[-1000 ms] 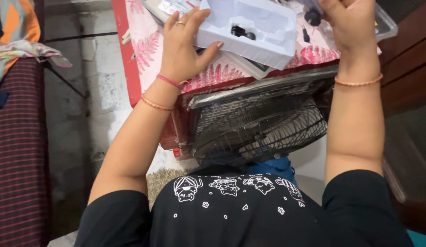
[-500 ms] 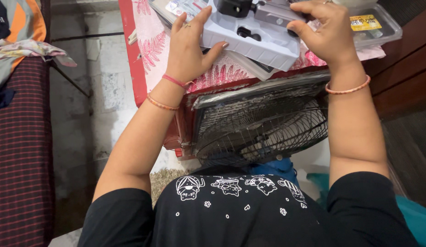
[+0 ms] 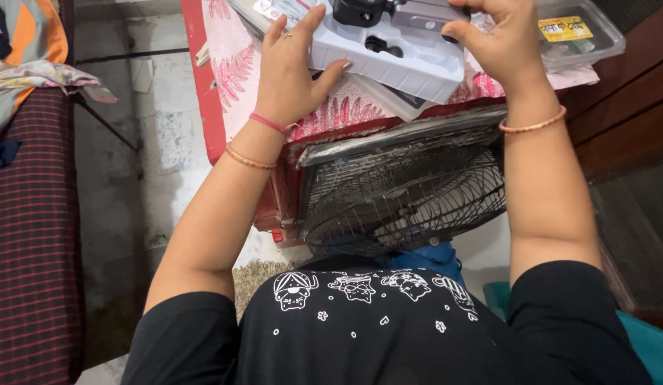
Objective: The person tidies a cluttered table by handling several noodle packets and a small red floral pouch, then walks across the room past a bed.
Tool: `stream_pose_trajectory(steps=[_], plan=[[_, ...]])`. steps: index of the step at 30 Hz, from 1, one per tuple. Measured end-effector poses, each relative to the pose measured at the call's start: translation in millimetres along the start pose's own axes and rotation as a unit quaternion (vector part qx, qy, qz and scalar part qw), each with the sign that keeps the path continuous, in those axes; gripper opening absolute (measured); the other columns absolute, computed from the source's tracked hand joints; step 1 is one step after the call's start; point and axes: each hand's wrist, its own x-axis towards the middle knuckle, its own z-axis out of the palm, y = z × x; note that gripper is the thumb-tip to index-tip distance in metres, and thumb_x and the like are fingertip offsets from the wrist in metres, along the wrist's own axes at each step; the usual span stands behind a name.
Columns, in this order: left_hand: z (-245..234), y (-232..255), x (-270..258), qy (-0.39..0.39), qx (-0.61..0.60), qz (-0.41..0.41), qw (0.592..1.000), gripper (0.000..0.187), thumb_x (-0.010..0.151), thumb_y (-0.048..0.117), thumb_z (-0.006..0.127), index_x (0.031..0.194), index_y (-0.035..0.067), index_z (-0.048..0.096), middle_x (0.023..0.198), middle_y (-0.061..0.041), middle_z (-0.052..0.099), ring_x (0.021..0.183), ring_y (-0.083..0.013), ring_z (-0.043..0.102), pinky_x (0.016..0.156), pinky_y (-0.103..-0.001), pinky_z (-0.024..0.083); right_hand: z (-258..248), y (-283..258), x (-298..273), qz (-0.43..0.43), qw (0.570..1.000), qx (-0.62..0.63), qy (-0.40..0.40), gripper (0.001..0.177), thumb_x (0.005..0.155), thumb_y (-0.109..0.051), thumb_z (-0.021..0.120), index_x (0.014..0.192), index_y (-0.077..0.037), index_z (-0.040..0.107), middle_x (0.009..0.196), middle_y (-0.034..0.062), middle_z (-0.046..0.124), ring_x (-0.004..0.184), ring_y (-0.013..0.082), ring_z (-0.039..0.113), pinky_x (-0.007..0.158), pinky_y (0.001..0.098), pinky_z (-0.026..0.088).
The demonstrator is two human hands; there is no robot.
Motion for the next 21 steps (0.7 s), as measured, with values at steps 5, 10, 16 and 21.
stream_pose_trajectory(steps=[5,10,16,21], plan=[[-1.1,0.9,0.6,0.001,-0.006,-0.003,1.000,0.067,0.097,0.031,0.085,0.144,-0.002,0.050,0.140,-0.019,0.064,0.124,-0.0333,0.065,0.121,-0.053,0.032,-0.2,-0.7,6.0,0.014,1.000,0.022,-0.010,0.028,0.100,-0.006,0.087,0.124,0.004,0.075,0.122,0.0127,0.077,0.117,0.0199,0.073,0.106,0.0319,0.056],[-1.5,1.8,0.9,-0.001,-0.002,0.000,1.000,0.067,0.097,0.031,0.085,0.143,-0.002,0.051,0.139,-0.019,0.064,0.122,-0.0338,0.065,0.120,-0.054,0.032,-9.9,-9.0,11.4,-0.020,0.998,0.019,-0.054,0.029,0.101,-0.005,0.083,0.126,0.004,0.072,0.123,0.0139,0.074,0.118,0.0210,0.070,0.107,0.0330,0.054],[-1.8,1.0,0.8,-0.002,-0.007,-0.006,1.000,0.066,0.097,0.030,0.084,0.144,-0.003,0.051,0.138,-0.019,0.065,0.121,-0.0340,0.065,0.121,-0.053,0.032,-6.6,-14.5,10.7,0.019,0.997,-0.016,-0.067,0.036,0.098,-0.008,0.084,0.131,0.000,0.072,0.126,0.0143,0.075,0.120,0.0253,0.071,0.106,0.0346,0.054],[-1.6,0.3,0.2,-0.004,-0.005,-0.002,1.000,0.066,0.096,0.030,0.086,0.143,-0.003,0.052,0.137,-0.019,0.065,0.122,-0.0341,0.065,0.121,-0.052,0.032,5.4,-21.8,11.2,-0.012,0.992,-0.102,-0.068,0.044,0.094,-0.010,0.084,0.135,0.000,0.069,0.125,0.0189,0.072,0.120,0.0336,0.070,0.104,0.0383,0.053]])
